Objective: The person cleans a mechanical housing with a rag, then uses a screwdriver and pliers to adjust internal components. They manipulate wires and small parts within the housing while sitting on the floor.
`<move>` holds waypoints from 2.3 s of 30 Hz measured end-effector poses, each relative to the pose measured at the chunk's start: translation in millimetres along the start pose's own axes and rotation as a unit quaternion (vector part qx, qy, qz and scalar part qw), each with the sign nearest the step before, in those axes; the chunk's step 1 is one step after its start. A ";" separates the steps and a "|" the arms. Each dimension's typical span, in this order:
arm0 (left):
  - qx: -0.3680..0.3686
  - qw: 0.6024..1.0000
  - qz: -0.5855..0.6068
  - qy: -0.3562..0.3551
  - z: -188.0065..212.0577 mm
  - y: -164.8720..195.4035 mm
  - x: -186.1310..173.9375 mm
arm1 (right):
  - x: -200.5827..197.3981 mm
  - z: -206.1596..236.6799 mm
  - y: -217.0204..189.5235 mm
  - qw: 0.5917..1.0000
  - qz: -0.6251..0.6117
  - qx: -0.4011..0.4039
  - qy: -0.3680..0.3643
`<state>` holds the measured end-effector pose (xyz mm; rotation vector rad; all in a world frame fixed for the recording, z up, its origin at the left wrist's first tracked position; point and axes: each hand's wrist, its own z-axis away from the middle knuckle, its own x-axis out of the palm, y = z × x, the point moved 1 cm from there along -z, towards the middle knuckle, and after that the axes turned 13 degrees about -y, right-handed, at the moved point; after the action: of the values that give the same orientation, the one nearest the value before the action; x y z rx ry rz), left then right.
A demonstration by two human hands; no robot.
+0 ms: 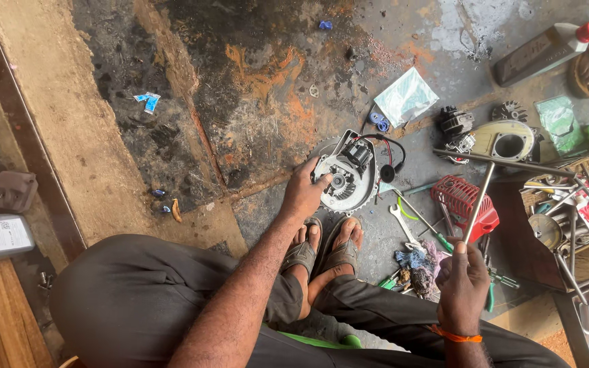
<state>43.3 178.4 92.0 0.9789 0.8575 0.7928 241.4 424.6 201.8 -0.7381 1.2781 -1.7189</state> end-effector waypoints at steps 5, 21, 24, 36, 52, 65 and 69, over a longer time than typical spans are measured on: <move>0.082 0.996 -0.045 0.011 14.8 22.4 -6.3 | -14.1 -15.6 19.7 0.984 0.083 0.134 0.085; 0.182 0.978 0.060 -0.081 43.4 104.7 -25.3 | -28.8 -60.8 126.2 0.952 0.084 0.279 -0.095; 0.169 0.976 0.086 -0.104 46.6 109.5 -32.9 | -34.5 -69.8 145.3 0.930 0.226 0.267 -0.109; 0.098 0.954 0.247 -0.140 34.3 85.5 -27.4 | -37.1 -71.2 140.6 0.858 0.452 0.216 -0.112; 0.193 0.940 -0.174 0.223 47.6 84.0 -19.7 | 18.5 -46.2 21.8 0.953 -0.096 0.170 -0.233; 0.394 0.857 -0.323 0.080 163.9 100.3 25.6 | 35.8 -2.1 -72.9 0.946 -0.265 0.055 -0.179; 0.053 0.967 0.171 -0.179 170.5 118.7 14.0 | 34.6 12.3 -79.2 0.947 -0.269 0.010 -0.177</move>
<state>178.8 170.1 249.8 1.3395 0.4241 0.8308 213.3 397.8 280.0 -1.4110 0.8519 -1.8945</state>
